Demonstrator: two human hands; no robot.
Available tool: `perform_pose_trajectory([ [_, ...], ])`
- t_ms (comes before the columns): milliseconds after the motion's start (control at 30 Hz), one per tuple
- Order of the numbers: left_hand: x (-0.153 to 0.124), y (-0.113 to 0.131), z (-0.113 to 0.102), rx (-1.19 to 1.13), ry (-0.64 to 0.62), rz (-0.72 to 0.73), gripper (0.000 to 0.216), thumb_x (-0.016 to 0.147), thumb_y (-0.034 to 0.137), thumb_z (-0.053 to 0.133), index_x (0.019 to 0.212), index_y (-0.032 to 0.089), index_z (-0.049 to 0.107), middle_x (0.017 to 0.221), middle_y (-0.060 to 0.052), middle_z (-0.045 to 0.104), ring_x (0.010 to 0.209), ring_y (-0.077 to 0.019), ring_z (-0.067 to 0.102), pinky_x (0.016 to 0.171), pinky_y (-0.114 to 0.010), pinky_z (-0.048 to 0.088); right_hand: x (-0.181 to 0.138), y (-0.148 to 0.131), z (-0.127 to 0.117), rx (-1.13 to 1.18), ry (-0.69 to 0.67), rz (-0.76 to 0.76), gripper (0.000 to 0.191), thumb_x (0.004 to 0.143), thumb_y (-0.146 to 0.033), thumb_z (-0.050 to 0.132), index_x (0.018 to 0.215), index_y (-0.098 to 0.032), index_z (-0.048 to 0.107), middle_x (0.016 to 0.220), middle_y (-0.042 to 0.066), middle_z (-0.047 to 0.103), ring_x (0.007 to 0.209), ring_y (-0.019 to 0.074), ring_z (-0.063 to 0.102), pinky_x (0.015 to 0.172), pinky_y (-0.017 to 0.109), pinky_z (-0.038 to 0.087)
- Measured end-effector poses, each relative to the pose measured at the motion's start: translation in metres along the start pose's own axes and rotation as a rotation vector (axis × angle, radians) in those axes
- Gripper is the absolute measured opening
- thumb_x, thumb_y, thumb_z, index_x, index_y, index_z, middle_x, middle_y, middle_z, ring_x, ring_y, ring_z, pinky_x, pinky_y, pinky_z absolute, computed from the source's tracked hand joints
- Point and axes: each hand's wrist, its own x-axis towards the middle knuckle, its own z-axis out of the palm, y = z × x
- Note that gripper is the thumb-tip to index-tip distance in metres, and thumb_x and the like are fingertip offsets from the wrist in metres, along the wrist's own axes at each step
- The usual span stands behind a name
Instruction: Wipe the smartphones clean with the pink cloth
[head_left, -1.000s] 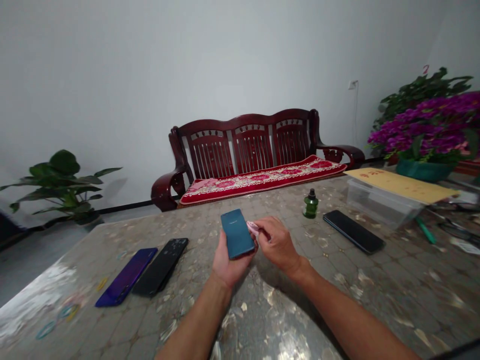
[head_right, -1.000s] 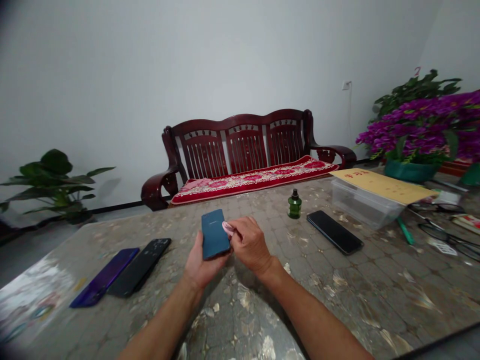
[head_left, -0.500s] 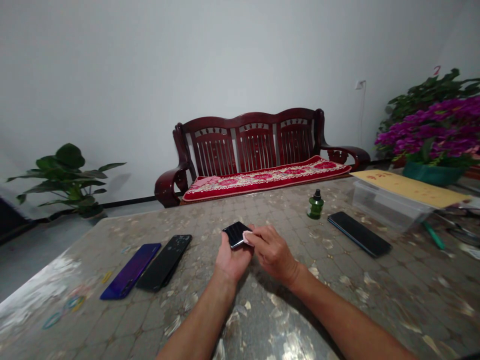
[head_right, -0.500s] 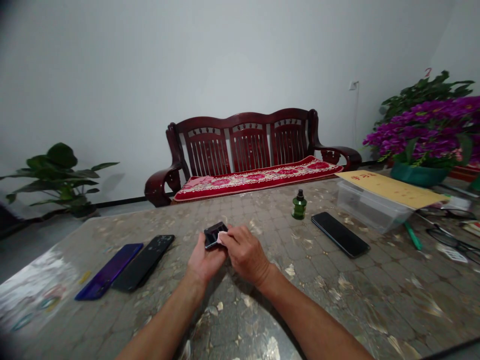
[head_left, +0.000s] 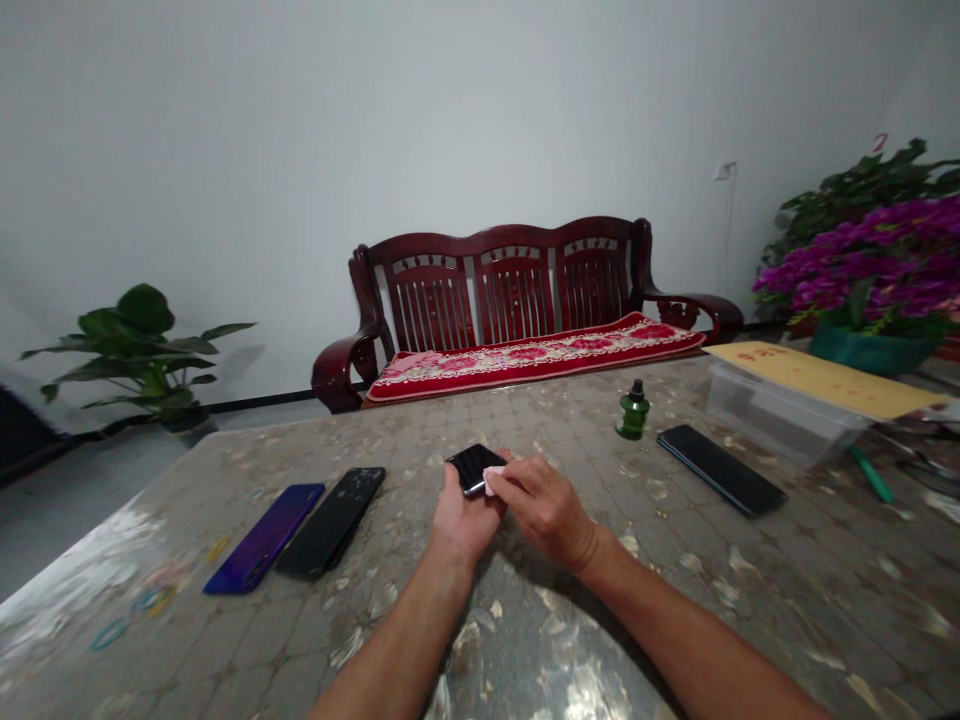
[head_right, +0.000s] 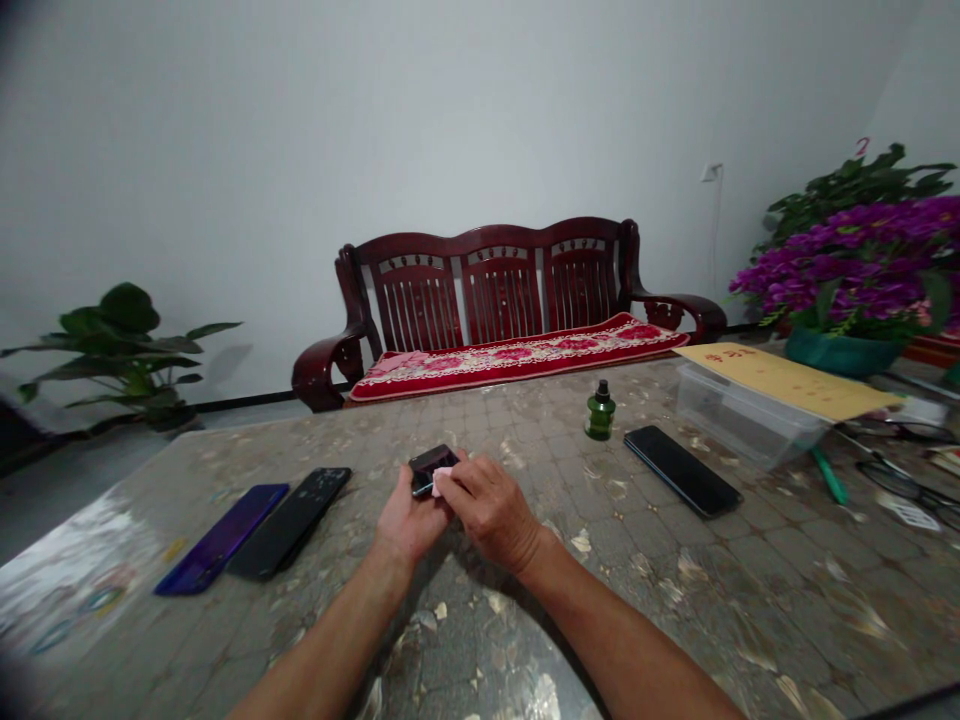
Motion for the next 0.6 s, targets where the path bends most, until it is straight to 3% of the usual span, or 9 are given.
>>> perform_pose_trajectory([
  [167,0.003,0.003,-0.005,0.015,-0.085,-0.032,0.067,0.1,0.06,0.029,0.122,0.004,0.059,0.092,-0.015,0.069,0.077,-0.0199,0.07,0.062,-0.027,0.061,0.002,-0.002,-0.003,0.0,-0.015,-0.043,0.031,0.095,-0.012,0.048,0.121,-0.021,0.062,0.099,0.008,0.069,0.088,0.0201,0.061,0.084,0.036,0.054],
  [267,0.006,0.012,-0.012,0.088,-0.147,0.008,0.065,0.1,0.06,0.028,0.125,0.008,0.058,0.096,-0.014,0.071,0.082,-0.022,0.071,0.075,-0.035,0.061,0.0,0.009,-0.007,-0.037,0.015,0.02,0.031,0.094,-0.01,0.047,0.116,-0.021,0.065,0.096,0.008,0.068,0.086,0.0209,0.059,0.075,0.034,0.052],
  [367,0.009,0.025,-0.023,0.238,-0.19,-0.032,0.06,0.102,0.055,0.031,0.133,0.008,0.053,0.105,-0.018,0.072,0.09,-0.0251,0.072,0.082,-0.042,0.059,-0.004,0.021,-0.007,-0.022,0.096,0.185,0.033,0.091,-0.006,0.048,0.109,-0.023,0.07,0.09,0.007,0.066,0.085,0.0205,0.058,0.075,0.033,0.05],
  [467,0.014,0.034,-0.036,0.434,-0.194,-0.107,0.054,0.102,0.045,0.042,0.139,0.006,0.047,0.111,-0.022,0.071,0.094,-0.0283,0.073,0.078,-0.041,0.06,-0.007,0.029,0.0,0.077,0.16,0.408,0.031,0.087,-0.005,0.051,0.1,-0.022,0.073,0.086,0.005,0.064,0.085,0.0194,0.058,0.076,0.032,0.049],
  [600,0.019,0.034,-0.045,0.612,-0.158,-0.054,0.043,0.098,0.036,0.056,0.13,0.006,0.054,0.102,-0.019,0.074,0.084,-0.0262,0.075,0.072,-0.036,0.06,-0.011,0.035,0.009,0.23,0.155,0.642,0.029,0.083,-0.004,0.052,0.093,-0.02,0.075,0.085,0.004,0.063,0.081,0.0164,0.061,0.074,0.027,0.049],
])
